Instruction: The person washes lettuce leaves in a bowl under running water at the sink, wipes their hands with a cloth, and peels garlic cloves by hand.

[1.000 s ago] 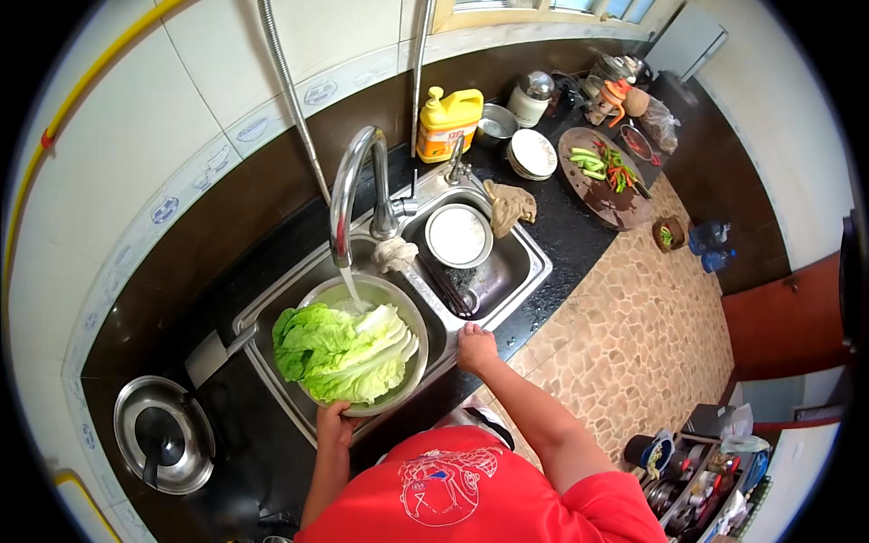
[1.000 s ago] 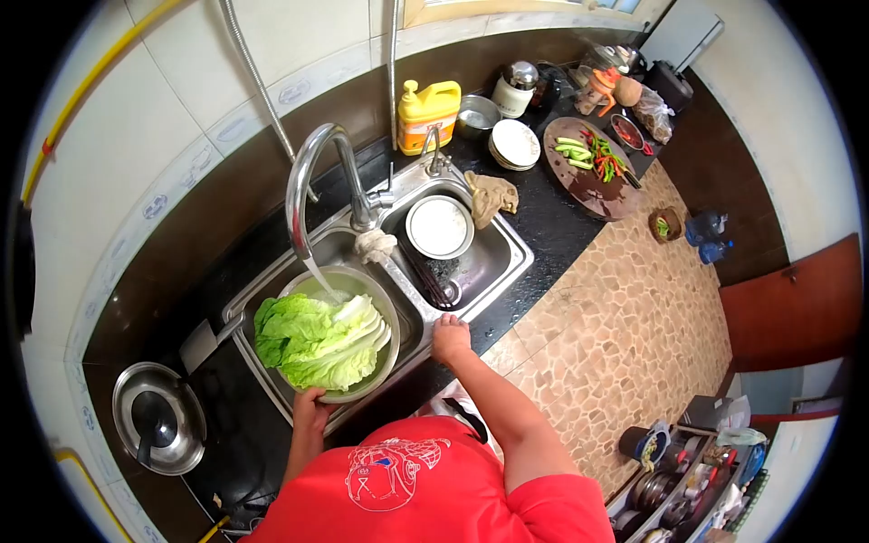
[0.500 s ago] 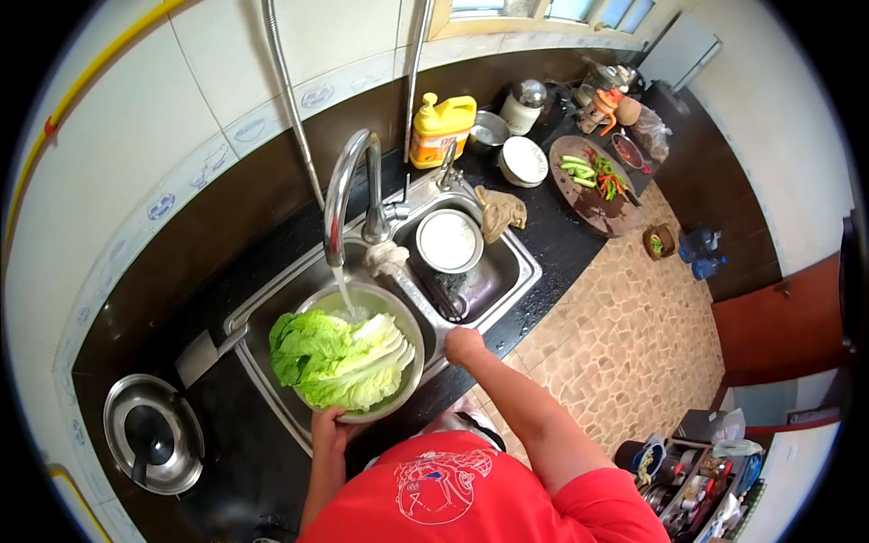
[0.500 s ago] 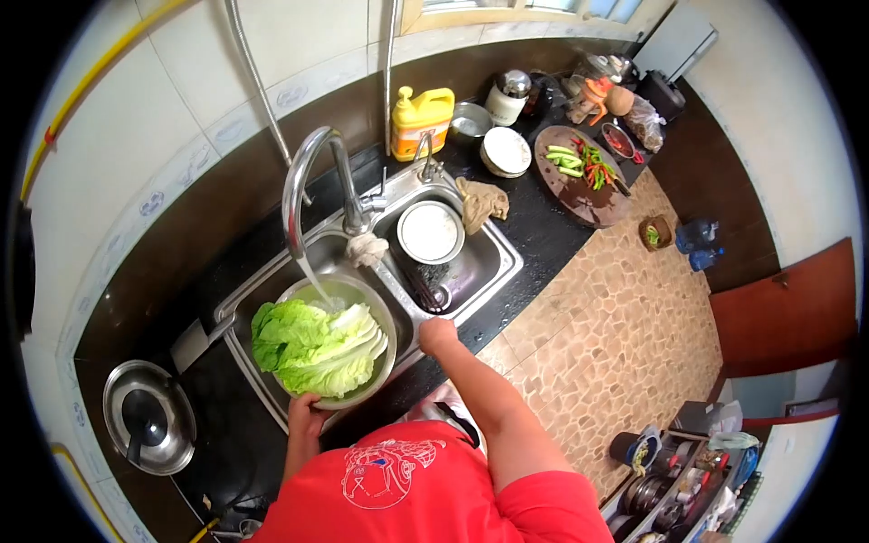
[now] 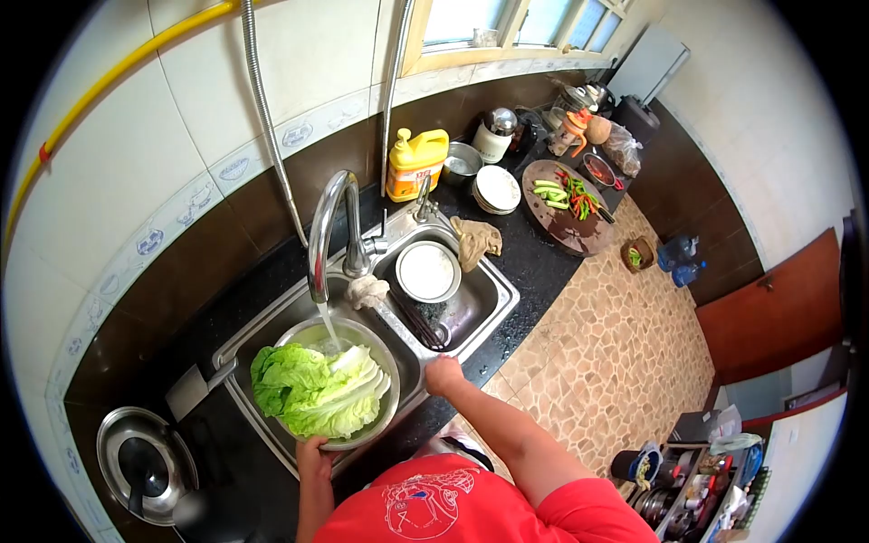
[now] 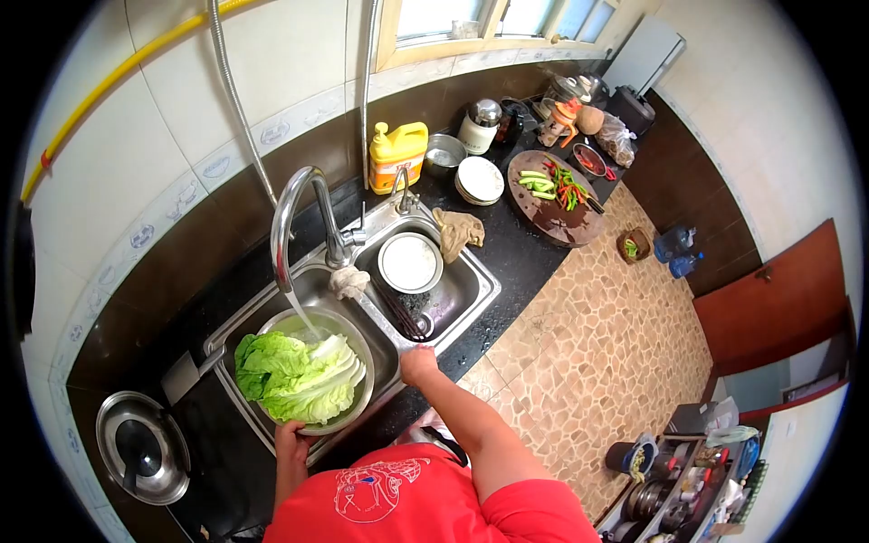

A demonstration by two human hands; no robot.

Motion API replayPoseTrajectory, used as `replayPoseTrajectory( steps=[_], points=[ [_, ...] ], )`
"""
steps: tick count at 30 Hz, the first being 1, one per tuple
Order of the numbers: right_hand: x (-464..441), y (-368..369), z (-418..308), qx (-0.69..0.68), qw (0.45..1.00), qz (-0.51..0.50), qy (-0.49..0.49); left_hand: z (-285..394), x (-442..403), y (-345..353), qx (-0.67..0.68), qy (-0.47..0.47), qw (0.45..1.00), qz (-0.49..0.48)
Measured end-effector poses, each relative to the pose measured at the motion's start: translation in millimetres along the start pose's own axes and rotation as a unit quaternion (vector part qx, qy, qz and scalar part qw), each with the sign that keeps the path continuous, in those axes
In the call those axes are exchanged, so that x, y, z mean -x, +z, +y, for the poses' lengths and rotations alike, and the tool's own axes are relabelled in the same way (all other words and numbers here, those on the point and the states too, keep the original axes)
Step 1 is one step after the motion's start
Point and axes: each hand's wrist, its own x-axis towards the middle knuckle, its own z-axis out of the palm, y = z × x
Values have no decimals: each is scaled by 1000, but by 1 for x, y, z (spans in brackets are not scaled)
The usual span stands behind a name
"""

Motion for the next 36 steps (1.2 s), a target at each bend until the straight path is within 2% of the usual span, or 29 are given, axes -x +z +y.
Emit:
replayPoseTrajectory(
  steps=[10,15,24,36],
  points=[
    [-1,0,-2,-7,1000,-1,-8,-3,0,2,15,19,1000,1],
    [1,2,-3,23,999,29,-3,-1,5,8,7,6,1000,14],
    [0,-2,-6,-3,1000,-13,3,-1,4,9,1,-12,1000,6],
    [0,-3,-5,6,1000,-9,-4,0,9,16,4,-10,1000,26]
  ],
)
